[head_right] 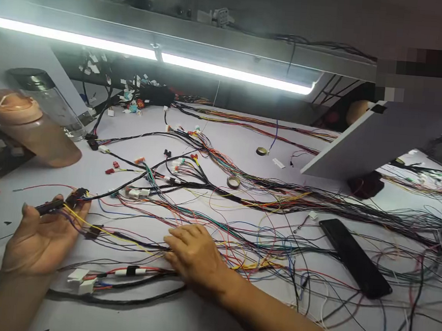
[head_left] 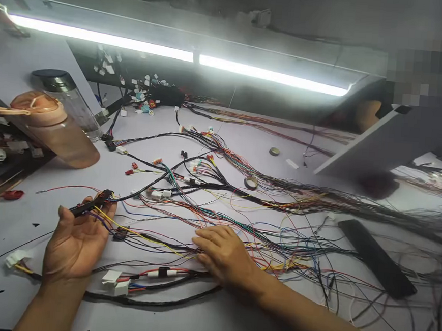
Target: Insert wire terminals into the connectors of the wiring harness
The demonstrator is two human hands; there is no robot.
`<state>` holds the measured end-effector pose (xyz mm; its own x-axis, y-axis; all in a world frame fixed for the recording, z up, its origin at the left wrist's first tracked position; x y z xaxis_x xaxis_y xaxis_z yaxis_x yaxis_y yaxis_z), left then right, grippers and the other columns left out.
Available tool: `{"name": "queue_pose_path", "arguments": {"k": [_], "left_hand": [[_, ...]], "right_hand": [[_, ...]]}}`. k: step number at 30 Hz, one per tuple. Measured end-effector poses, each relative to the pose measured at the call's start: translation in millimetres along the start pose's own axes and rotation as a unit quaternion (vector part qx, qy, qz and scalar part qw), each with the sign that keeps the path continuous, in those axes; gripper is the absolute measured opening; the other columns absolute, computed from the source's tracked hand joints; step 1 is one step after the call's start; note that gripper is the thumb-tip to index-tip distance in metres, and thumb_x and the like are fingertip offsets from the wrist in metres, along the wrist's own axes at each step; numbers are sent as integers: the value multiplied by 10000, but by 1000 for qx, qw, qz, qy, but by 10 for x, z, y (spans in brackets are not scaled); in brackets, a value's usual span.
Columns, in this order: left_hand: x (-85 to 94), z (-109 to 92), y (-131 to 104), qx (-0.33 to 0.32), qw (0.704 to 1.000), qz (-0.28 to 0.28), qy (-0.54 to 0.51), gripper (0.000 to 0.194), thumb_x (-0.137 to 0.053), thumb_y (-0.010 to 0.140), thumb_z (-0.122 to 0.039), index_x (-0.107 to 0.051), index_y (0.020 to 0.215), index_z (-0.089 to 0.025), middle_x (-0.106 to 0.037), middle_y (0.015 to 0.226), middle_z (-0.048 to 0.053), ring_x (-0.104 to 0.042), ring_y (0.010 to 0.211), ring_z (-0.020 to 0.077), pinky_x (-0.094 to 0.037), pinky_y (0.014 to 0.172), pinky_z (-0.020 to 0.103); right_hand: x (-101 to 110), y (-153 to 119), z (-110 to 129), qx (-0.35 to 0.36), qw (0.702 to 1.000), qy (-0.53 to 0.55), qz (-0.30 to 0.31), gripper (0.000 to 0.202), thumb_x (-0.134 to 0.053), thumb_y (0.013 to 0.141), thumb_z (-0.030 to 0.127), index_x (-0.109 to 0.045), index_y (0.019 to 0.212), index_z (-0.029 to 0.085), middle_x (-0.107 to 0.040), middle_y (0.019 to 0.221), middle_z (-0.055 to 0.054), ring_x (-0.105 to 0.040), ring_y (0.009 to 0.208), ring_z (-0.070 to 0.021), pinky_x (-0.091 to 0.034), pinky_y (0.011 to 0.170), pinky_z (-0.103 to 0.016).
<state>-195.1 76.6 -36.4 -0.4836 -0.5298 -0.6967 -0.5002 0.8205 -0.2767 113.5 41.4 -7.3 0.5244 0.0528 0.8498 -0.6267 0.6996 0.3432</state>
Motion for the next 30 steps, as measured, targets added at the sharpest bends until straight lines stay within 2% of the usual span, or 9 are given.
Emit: {"name": "queue_pose_path", "arguments": {"k": [3, 4, 7, 10, 14, 17, 22, 25, 30], "left_hand": [[18, -14, -42, -8, 997, -74, 9, 210, -576, 882, -441, -633, 803, -255, -719, 878, -55, -626, 1142, 232, -386, 1153, 472], [-5, -8, -56, -4, 997, -76, 10, 210, -572, 885, -440, -634, 804, -257, -721, 880, -57, -631, 1133, 232, -388, 1153, 467], [-75, 3, -73, -6, 999, -49, 3, 193, -575, 890, -423, -625, 791, -265, -722, 884, -68, -647, 1103, 223, -412, 1133, 470], [-85, 26, -67, -3, 999, -36, -3, 238, -564, 898, -444, -612, 815, -227, -717, 894, -46, -638, 1108, 213, -359, 1153, 509], [-97, 37, -66, -7, 1000, -18, 14, 304, -518, 923, -463, -606, 806, -197, -706, 882, -28, -615, 1126, 205, -294, 1173, 538], [-80, 37, -69, -9, 999, -24, 37, 335, -496, 927, -476, -614, 777, -200, -708, 903, 4, -609, 1130, 214, -320, 1150, 546], [-43, 31, -56, -11, 999, -8, 33, 270, -550, 903, -455, -634, 788, -227, -717, 960, 18, -594, 1163, 234, -360, 1109, 563], [-15, 21, -49, -13, 1000, -13, 13, 233, -577, 894, -417, -636, 788, -218, -718, 928, 9, -603, 1146, 236, -350, 1111, 569], [-10, 27, -70, 4, 999, -32, -20, 258, -528, 924, -377, -649, 796, -190, -720, 918, 40, -622, 1112, 240, -344, 1105, 583]], "right_hand": [[37, -180, -142, -34, 997, -54, -34, 284, -549, 949, 303, -622, 1200, 191, -658, 1237, -97, -557, 1183, -251, -436, 977, -420], [21, -228, -146, -27, 998, -56, -32, 287, -560, 943, 312, -626, 1197, 197, -656, 1242, -96, -551, 1193, -252, -434, 984, -424], [-37, -317, -88, 14, 999, -25, -19, 271, -556, 949, 335, -629, 1185, 221, -655, 1256, -65, -563, 1178, -216, -426, 991, -406], [-28, -328, -82, 7, 1000, 4, -21, 262, -516, 975, 317, -623, 1191, 217, -670, 1226, -62, -587, 1133, -182, -430, 976, -386], [24, -304, -103, 5, 999, 16, -29, 274, -495, 984, 300, -617, 1202, 187, -686, 1181, -83, -599, 1110, -190, -432, 962, -392], [39, -319, -91, 25, 998, 27, -41, 252, -502, 981, 278, -621, 1181, 182, -704, 1144, -63, -604, 1093, -193, -432, 942, -382], [25, -374, -37, 41, 998, 31, -43, 238, -500, 981, 268, -614, 1178, 200, -718, 1109, -33, -611, 1058, -191, -407, 957, -400], [61, -319, -16, 34, 999, 7, -20, 235, -510, 974, 279, -616, 1176, 222, -714, 1115, -32, -609, 1064, -201, -378, 997, -442], [124, 31, -124, 10, 999, -51, -13, 302, -503, 972, 303, -611, 1237, 207, -621, 1292, -106, -573, 1150, -236, -456, 954, -425]]}}
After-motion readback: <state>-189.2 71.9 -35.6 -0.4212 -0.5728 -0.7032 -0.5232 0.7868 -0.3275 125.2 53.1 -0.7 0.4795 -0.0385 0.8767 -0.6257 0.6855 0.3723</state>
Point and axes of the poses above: each hand's wrist, its own y-axis towards the middle knuckle, its own x-axis out of the back of the hand, z = x × y, the point moved 6 cm from there along y, towards the middle knuckle
